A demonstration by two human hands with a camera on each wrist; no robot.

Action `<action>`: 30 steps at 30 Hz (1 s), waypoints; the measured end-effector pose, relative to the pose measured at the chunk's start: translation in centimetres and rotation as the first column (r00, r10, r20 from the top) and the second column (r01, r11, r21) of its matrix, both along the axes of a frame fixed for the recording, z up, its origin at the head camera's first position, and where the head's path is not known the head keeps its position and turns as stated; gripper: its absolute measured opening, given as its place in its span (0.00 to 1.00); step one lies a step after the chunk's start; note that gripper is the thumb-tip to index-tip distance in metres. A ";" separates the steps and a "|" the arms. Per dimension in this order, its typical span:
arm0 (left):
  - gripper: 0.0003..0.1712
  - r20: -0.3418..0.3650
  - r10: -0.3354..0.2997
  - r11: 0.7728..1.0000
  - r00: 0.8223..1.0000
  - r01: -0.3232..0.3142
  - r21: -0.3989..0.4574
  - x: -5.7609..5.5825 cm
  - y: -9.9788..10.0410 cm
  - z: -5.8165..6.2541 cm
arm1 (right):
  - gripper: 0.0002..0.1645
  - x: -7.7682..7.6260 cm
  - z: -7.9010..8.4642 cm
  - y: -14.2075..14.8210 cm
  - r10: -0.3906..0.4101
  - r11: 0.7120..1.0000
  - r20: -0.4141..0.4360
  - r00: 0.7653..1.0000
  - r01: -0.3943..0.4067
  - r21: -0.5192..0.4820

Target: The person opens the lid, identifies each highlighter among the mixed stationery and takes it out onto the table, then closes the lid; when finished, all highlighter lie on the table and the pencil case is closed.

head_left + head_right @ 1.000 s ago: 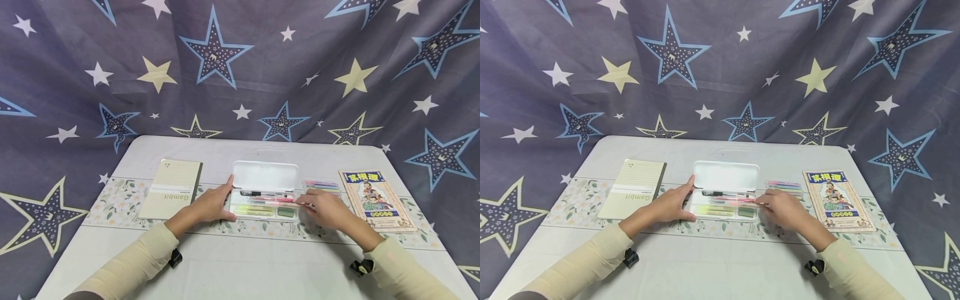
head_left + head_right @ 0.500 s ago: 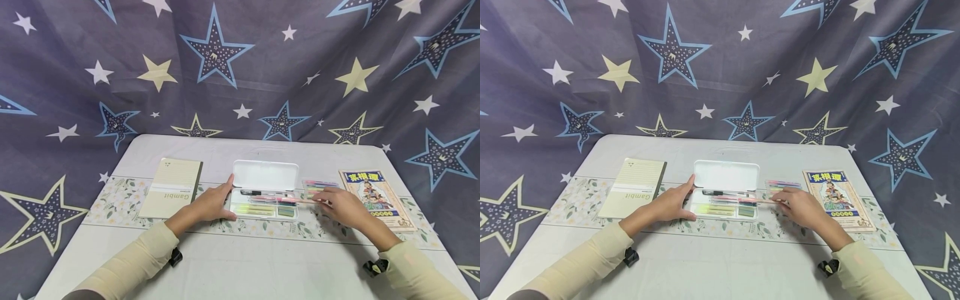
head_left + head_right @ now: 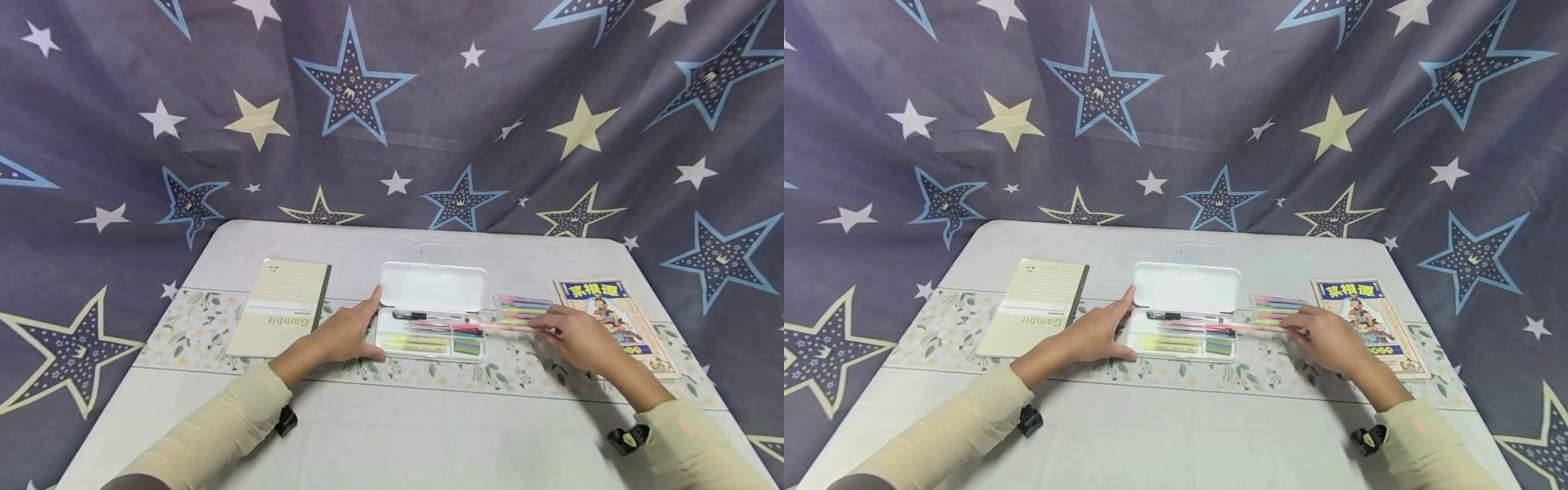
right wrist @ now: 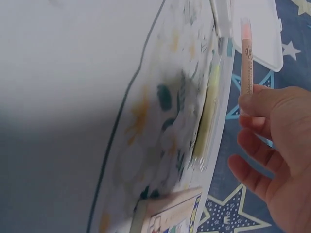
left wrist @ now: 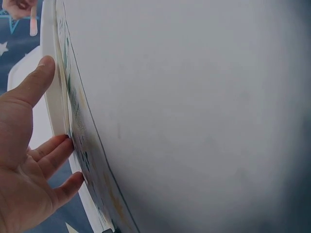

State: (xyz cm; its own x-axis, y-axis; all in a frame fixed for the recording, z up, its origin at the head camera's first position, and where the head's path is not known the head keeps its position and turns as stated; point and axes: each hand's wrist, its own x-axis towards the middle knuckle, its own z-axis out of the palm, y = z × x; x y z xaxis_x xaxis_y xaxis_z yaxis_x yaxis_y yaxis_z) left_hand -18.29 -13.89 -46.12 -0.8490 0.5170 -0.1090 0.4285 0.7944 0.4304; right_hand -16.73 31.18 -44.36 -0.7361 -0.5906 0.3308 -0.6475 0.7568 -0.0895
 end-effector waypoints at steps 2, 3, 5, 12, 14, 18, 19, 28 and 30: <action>0.80 0.000 0.003 1.000 1.000 -0.003 -0.002 0.0 0.0 0.1 | 0.17 -0.1 -0.2 0.4 -0.005 1.000 -0.003 1.000 0.005 -0.002; 0.80 -0.001 0.005 1.000 1.000 -0.005 -0.002 0.0 0.0 0.1 | 0.17 -0.1 -0.3 0.6 -0.010 1.000 -0.004 1.000 0.010 -0.002; 0.80 -0.001 0.006 1.000 1.000 -0.006 0.004 0.1 0.0 0.1 | 0.17 -0.1 -0.5 1.0 -0.017 1.000 -0.007 1.000 0.017 -0.001; 0.80 0.001 0.008 1.000 1.000 -0.008 0.007 0.1 0.0 0.0 | 0.15 0.1 -0.9 2.0 -0.071 0.997 0.052 0.996 0.071 0.019; 0.80 0.001 0.009 1.000 1.000 -0.009 0.008 0.1 0.0 0.0 | 0.15 0.1 -1.0 2.3 -0.091 0.996 0.068 0.994 0.089 0.029; 0.80 -0.001 0.009 1.000 1.000 -0.009 0.006 0.1 0.1 0.0 | 0.14 0.1 -1.1 2.6 -0.119 0.992 0.100 0.988 0.115 0.041; 0.80 -0.001 0.008 1.000 1.000 -0.008 0.006 0.1 0.1 0.0 | 0.14 0.1 -1.2 2.7 -0.124 0.992 0.105 0.987 0.120 0.046; 0.79 -0.003 0.010 1.000 1.000 -0.009 0.008 0.1 0.1 0.0 | 0.14 -0.3 -1.6 3.4 -0.142 0.989 0.125 0.982 0.135 0.063; 0.79 -0.002 0.010 1.000 1.000 -0.010 0.007 0.1 0.0 0.0 | 0.13 -0.5 -1.7 3.5 -0.157 0.986 0.132 0.979 0.148 0.074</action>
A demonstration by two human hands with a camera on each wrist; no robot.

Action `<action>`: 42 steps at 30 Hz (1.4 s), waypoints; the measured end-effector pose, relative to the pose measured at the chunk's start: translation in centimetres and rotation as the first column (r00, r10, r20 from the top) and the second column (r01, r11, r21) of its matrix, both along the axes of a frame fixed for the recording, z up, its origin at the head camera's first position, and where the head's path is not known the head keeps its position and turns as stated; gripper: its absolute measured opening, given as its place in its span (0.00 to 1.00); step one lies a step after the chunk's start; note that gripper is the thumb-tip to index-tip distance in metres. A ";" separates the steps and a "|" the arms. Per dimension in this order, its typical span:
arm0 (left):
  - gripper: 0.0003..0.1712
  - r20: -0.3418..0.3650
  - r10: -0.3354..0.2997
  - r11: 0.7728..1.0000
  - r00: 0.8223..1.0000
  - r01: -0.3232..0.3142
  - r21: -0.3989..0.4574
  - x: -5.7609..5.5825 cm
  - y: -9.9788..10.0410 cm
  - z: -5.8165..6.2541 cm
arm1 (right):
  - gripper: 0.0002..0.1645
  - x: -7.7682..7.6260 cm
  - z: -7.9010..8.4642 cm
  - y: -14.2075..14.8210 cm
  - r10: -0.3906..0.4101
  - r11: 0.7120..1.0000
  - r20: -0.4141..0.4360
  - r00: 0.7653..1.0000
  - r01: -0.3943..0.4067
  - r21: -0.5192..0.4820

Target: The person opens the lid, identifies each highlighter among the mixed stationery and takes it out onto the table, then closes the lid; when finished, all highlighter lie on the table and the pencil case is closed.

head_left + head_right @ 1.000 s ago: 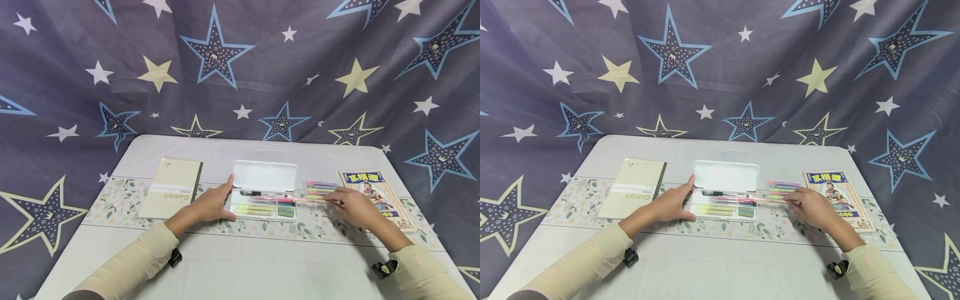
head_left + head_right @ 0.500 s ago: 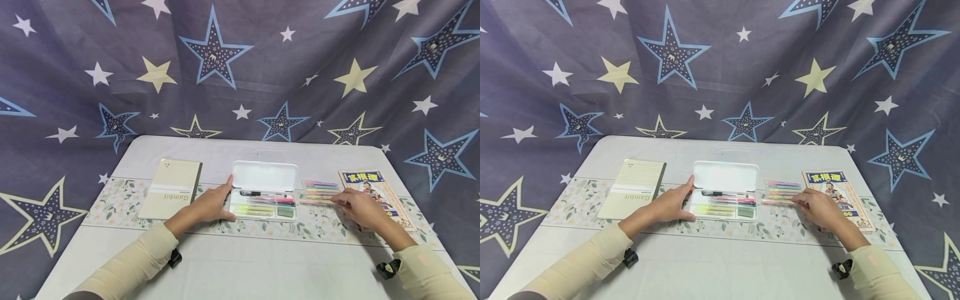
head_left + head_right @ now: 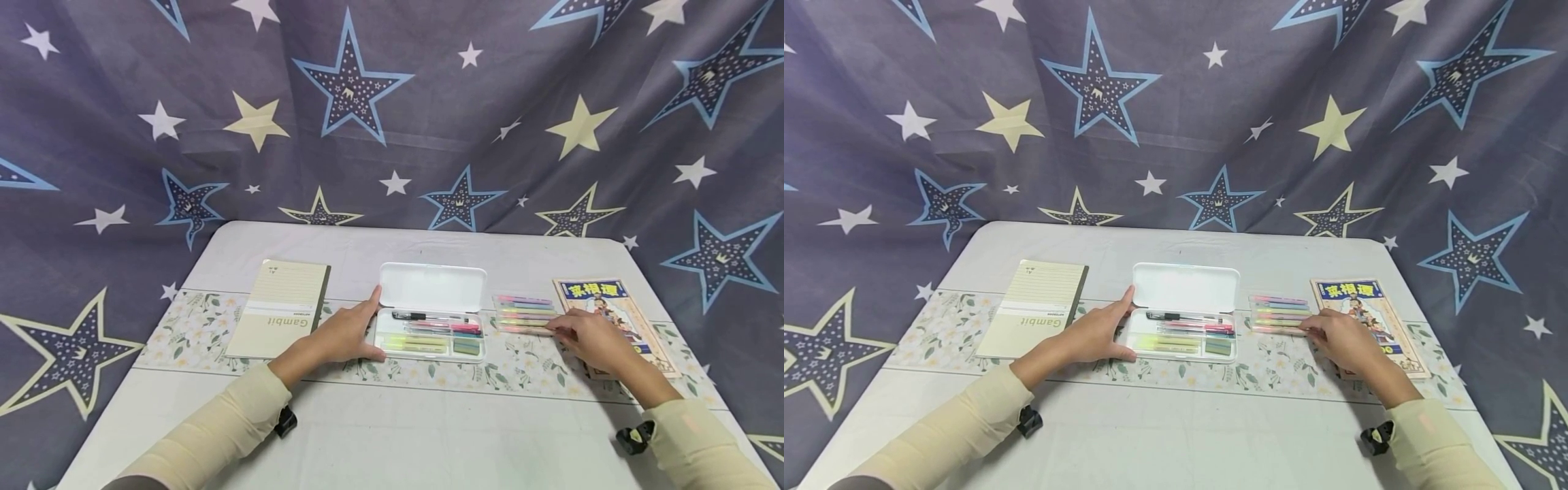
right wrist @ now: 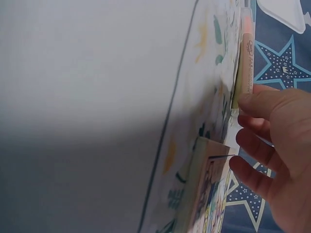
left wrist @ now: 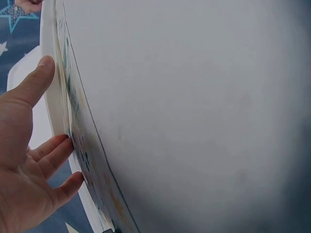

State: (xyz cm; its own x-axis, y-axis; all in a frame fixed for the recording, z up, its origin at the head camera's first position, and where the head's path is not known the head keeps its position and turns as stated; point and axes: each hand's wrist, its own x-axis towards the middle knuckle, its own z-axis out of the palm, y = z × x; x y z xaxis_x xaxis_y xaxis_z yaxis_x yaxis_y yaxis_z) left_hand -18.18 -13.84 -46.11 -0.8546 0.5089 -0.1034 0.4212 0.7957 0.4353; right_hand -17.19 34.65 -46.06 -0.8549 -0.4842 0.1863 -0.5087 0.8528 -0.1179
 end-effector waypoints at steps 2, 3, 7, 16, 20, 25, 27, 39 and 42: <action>0.79 0.000 0.000 1.000 1.000 0.000 0.001 0.0 0.0 0.0 | 0.11 -0.1 0.0 0.0 -0.025 1.000 0.023 0.999 0.025 0.004; 0.79 -0.001 0.000 1.000 1.000 0.000 0.001 0.0 0.0 0.0 | 0.10 -0.2 -0.1 0.0 -0.040 0.999 0.034 0.999 0.040 0.008; 0.79 -0.003 -0.001 1.000 1.000 0.001 0.001 0.0 0.0 -0.1 | 0.08 -0.5 -0.1 0.0 -0.094 0.995 0.066 0.993 0.093 0.026; 0.79 0.000 0.001 1.000 1.000 -0.001 -0.003 0.0 0.0 -0.1 | 0.06 -0.7 -0.4 -0.2 -0.190 0.982 0.073 0.979 0.189 0.031; 0.79 -0.001 -0.003 1.000 1.000 0.003 -0.001 0.1 0.1 0.0 | 0.05 -0.7 -0.4 -0.3 -0.217 0.976 0.103 0.971 0.214 0.036; 0.79 0.000 -0.012 1.000 1.000 0.012 0.000 0.1 0.0 0.0 | 0.06 -0.6 -0.5 -0.3 -0.226 0.974 0.121 0.966 0.223 0.041; 0.79 0.001 -0.011 1.000 1.000 0.011 -0.001 0.0 0.0 0.0 | 0.05 -0.6 -0.5 -0.3 -0.225 0.974 0.116 0.967 0.221 0.040; 0.79 -0.001 -0.012 1.000 1.000 0.012 -0.002 -0.1 0.0 0.0 | 0.07 0.1 1.1 -2.4 -0.117 0.993 0.013 0.993 0.117 0.003; 0.79 0.000 -0.010 1.000 1.000 0.010 -0.007 0.0 0.0 0.0 | 0.07 0.3 1.5 -3.3 -0.081 0.997 -0.017 0.997 0.081 -0.010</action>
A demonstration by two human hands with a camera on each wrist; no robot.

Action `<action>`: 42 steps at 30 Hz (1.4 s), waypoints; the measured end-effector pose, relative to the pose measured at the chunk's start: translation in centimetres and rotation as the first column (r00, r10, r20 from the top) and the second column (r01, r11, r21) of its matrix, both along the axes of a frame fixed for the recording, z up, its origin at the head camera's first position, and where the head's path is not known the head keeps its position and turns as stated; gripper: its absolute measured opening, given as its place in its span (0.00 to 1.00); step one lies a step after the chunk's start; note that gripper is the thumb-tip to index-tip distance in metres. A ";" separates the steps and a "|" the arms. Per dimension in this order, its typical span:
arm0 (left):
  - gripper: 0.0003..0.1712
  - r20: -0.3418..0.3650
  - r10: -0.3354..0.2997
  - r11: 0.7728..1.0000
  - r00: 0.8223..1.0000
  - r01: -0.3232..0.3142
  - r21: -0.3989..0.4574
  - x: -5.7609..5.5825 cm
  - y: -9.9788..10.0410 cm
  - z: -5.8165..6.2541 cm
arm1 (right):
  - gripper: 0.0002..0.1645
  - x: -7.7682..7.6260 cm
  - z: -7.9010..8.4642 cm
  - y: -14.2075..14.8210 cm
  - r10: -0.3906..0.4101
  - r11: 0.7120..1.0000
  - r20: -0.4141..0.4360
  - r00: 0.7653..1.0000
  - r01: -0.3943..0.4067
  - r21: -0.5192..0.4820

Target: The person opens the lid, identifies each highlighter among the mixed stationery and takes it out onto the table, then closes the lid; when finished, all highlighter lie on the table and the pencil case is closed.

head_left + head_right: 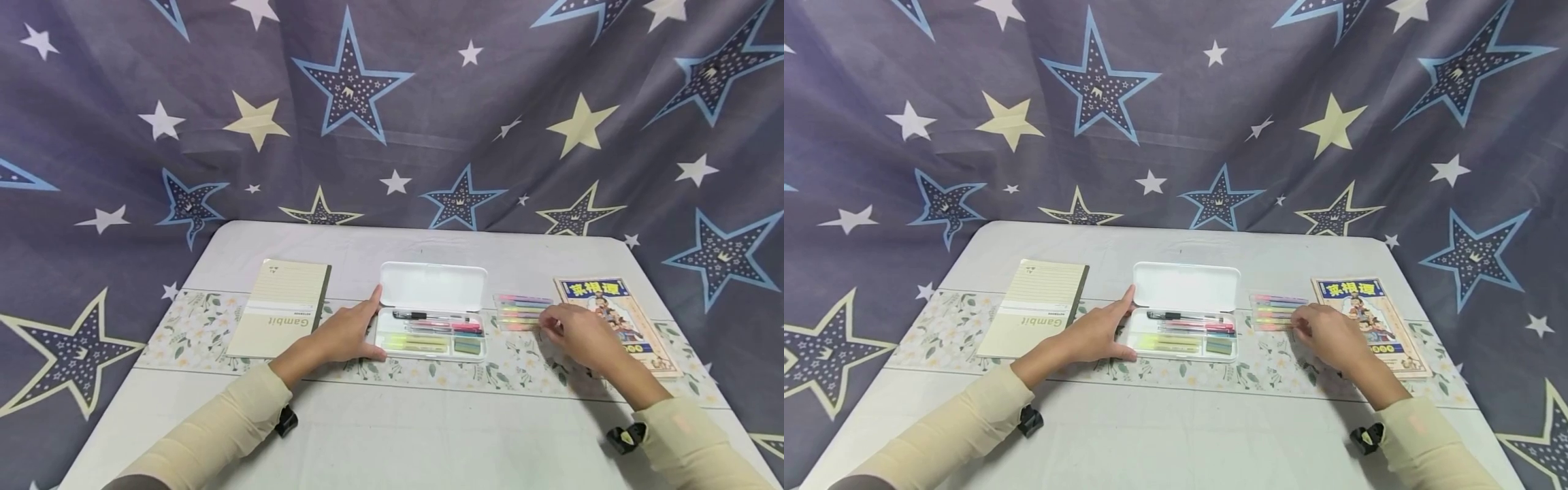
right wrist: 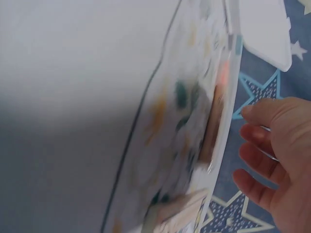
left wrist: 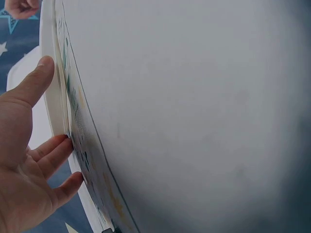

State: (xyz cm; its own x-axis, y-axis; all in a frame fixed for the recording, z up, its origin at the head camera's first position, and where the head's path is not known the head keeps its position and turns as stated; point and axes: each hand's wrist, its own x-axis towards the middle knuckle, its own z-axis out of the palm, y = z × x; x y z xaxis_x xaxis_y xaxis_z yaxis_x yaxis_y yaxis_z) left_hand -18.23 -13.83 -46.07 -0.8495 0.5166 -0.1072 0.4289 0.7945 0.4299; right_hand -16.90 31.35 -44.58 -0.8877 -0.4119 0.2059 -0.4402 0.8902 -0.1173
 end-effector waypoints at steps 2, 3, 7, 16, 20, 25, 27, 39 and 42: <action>0.79 0.002 0.000 1.000 1.000 0.000 0.000 0.0 0.0 0.0 | 0.07 0.2 0.2 -0.6 0.007 1.000 0.003 1.000 -0.007 -0.011; 0.79 0.001 -0.001 1.000 1.000 0.001 -0.002 0.0 0.0 0.0 | 0.08 0.2 0.2 -1.0 0.012 1.000 0.008 1.000 -0.012 -0.019; 0.79 0.000 -0.002 1.000 1.000 0.002 -0.002 0.0 0.0 0.0 | 0.09 0.3 0.2 -2.3 0.049 0.998 -0.003 0.999 -0.049 -0.035; 0.79 -0.001 0.000 1.000 1.000 0.000 -0.007 0.0 -0.1 0.0 | 0.10 0.2 0.4 -5.6 0.116 0.990 -0.034 0.993 -0.119 -0.074; 0.79 -0.001 0.005 1.000 1.000 -0.005 -0.009 0.0 0.0 -0.1 | 0.10 0.1 0.4 -7.2 0.150 0.986 -0.034 0.988 -0.152 -0.073; 0.79 -0.001 0.009 1.000 1.000 -0.009 -0.009 0.0 0.1 -0.1 | 0.09 0.1 0.3 -9.0 0.199 0.978 -0.036 0.979 -0.201 -0.059; 0.79 0.002 0.010 1.000 1.000 -0.010 -0.007 0.1 0.1 -0.1 | 0.09 0.1 0.2 -9.6 0.220 0.973 -0.029 0.975 -0.221 -0.060; 0.79 0.005 0.014 1.000 1.000 -0.014 -0.008 0.1 0.1 0.1 | 0.10 0.2 -0.3 -12.3 0.288 0.955 -0.057 0.956 -0.291 -0.058; 0.79 0.003 0.015 1.000 1.000 -0.015 -0.011 0.1 0.1 0.0 | 0.10 0.3 -0.4 -12.9 0.306 0.949 -0.051 0.951 -0.309 -0.064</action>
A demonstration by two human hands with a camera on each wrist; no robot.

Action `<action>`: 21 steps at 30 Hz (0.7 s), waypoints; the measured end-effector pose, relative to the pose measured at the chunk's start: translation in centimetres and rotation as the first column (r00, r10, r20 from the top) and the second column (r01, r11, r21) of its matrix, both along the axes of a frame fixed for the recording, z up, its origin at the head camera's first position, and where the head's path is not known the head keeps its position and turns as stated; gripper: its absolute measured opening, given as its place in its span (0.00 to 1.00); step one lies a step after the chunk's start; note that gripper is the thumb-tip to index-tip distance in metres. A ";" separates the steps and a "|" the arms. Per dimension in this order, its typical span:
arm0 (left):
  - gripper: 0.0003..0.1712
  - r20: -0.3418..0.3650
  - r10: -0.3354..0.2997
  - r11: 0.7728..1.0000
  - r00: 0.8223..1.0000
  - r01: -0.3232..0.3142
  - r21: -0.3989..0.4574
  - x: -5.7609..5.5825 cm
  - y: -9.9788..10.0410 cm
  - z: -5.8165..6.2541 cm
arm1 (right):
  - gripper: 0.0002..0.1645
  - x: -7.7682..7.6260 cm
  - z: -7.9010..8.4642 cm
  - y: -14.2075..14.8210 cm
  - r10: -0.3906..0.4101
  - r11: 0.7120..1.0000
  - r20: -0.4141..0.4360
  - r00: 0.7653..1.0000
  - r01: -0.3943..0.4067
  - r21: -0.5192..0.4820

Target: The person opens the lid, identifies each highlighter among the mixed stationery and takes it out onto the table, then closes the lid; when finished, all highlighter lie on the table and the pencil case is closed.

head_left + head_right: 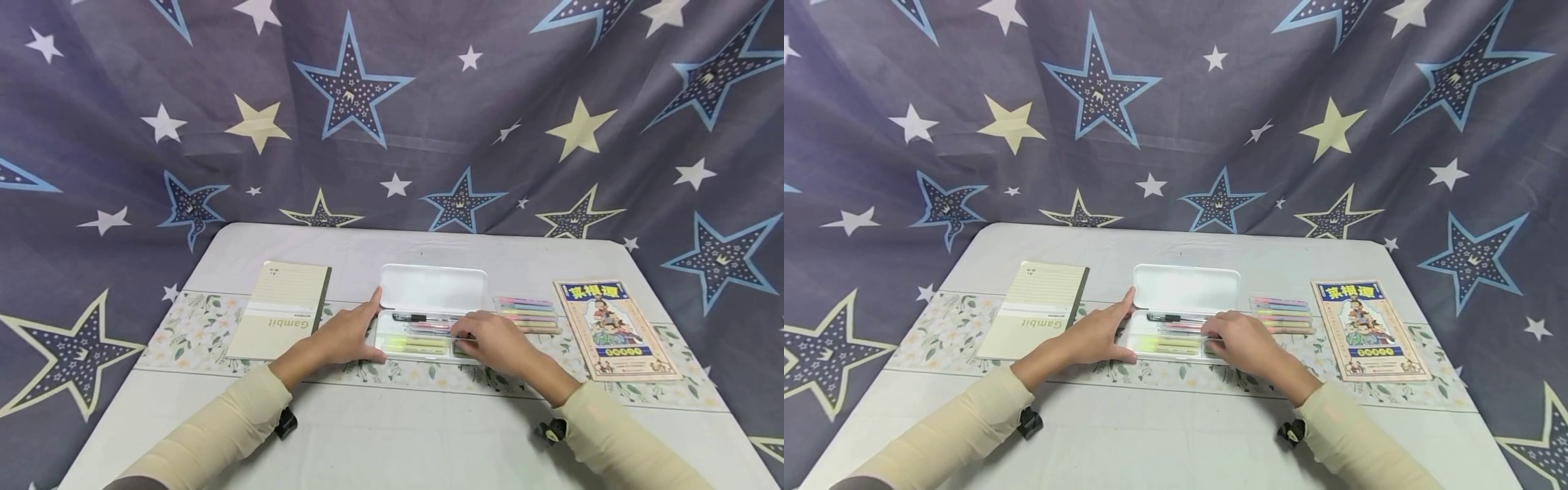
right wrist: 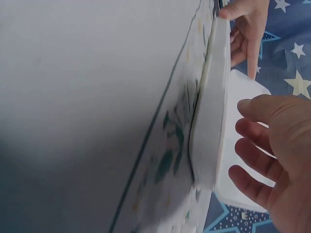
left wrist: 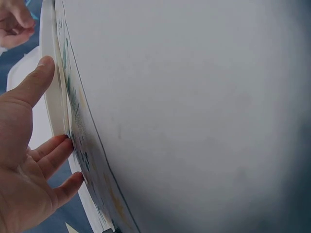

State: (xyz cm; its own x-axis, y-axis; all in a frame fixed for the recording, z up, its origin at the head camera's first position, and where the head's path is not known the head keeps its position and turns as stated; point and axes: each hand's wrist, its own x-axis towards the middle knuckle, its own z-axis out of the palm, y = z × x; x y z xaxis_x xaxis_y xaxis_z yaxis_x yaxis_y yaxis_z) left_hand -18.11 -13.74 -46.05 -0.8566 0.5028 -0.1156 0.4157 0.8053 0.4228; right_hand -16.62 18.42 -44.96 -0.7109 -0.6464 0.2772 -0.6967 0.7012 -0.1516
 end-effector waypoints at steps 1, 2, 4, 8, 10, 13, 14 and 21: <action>0.79 -0.001 0.000 1.000 1.000 0.000 -0.001 0.0 0.0 0.0 | 0.10 0.0 0.0 -0.3 0.009 1.000 0.006 1.000 -0.009 -0.002; 0.79 -0.003 -0.001 1.000 1.000 0.001 -0.002 0.0 0.0 0.0 | 0.10 0.0 -0.1 -0.5 0.017 1.000 0.011 1.000 -0.017 -0.004; 0.79 -0.005 -0.001 1.000 1.000 0.001 -0.004 0.0 0.0 0.0 | 0.10 -0.1 -0.1 -1.0 0.038 0.999 0.022 0.999 -0.038 -0.005; 0.79 0.002 0.000 1.000 1.000 0.000 0.001 0.1 0.0 0.0 | 0.09 -0.1 -0.3 -1.8 0.075 0.997 0.050 0.996 -0.076 0.010; 0.79 0.006 -0.001 1.000 1.000 0.001 0.004 0.1 0.0 0.0 | 0.09 -0.1 -0.3 -2.0 0.090 0.996 0.052 0.995 -0.091 0.021; 0.79 0.005 -0.005 1.000 1.000 0.005 0.004 0.0 0.0 -0.1 | 0.08 -0.1 -0.4 -2.3 0.114 0.993 0.035 0.993 -0.115 0.030; 0.79 0.005 -0.005 1.000 1.000 0.005 0.003 0.0 0.0 0.0 | 0.08 -0.1 -0.5 -2.4 0.122 0.992 0.027 0.992 -0.122 0.029; 0.79 0.000 -0.004 1.000 1.000 0.004 0.004 0.0 0.0 0.2 | 0.09 -0.3 -0.4 -2.8 0.137 0.988 0.053 0.989 -0.141 0.067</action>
